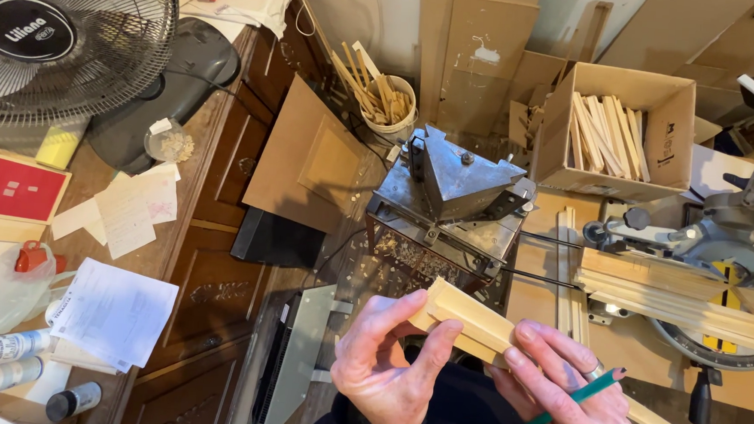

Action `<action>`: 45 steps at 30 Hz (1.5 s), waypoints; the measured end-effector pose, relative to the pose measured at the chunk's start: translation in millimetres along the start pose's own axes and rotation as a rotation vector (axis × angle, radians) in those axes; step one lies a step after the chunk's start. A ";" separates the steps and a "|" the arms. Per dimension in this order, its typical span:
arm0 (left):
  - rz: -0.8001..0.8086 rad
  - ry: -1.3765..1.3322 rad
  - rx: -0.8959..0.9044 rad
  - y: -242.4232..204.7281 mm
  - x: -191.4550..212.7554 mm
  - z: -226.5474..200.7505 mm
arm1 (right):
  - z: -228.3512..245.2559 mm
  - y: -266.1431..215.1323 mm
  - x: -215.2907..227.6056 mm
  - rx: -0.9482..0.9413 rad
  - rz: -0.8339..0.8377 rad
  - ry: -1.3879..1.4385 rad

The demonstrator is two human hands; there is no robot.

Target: Marking and cutting wood trim pieces using a manual miter trimmer and a power miter saw in a workshop environment.

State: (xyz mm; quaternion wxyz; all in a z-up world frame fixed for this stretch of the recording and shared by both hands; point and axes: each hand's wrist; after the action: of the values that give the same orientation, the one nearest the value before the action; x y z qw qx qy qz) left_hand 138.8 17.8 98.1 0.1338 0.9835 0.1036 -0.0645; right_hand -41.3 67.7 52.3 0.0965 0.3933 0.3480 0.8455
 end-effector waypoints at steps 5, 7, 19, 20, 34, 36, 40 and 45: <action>0.007 0.003 -0.013 -1.5 -0.1 2.6 | 0.3 2.7 -0.7 -0.002 -0.017 0.008; -0.020 -0.044 0.061 -4.0 -1.9 3.3 | 0.5 3.9 0.1 0.015 -0.011 0.012; 0.003 -0.096 0.064 -5.9 -3.2 3.0 | 6.4 6.2 1.3 -0.014 -0.035 -0.003; 0.004 -0.096 0.064 -5.8 -3.2 2.6 | 6.4 5.8 1.1 -0.014 -0.036 -0.004; 0.201 -0.338 0.221 4.5 16.9 12.3 | 7.7 20.2 3.6 0.039 -0.082 0.047; 0.343 -0.404 0.195 24.8 21.2 6.3 | 5.0 19.5 6.0 0.031 -0.072 0.057; 0.624 0.038 -0.270 56.2 36.7 6.0 | 6.2 24.6 8.5 0.017 -0.052 0.110; 0.706 0.328 -0.558 90.3 45.5 -19.7 | 12.2 32.5 7.9 -0.014 -0.094 0.144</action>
State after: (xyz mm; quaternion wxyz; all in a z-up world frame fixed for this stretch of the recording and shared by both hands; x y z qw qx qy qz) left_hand 204.8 -53.4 132.4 0.3883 0.8823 -0.2036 0.1713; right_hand -34.0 53.4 84.1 0.1136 0.3140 0.3662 0.8686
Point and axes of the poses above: each hand's wrist, its own y-axis towards the middle knuckle, its own x-axis out of the back of the hand, z = x × y, and after that the axes turned 3 degrees about x, right-handed
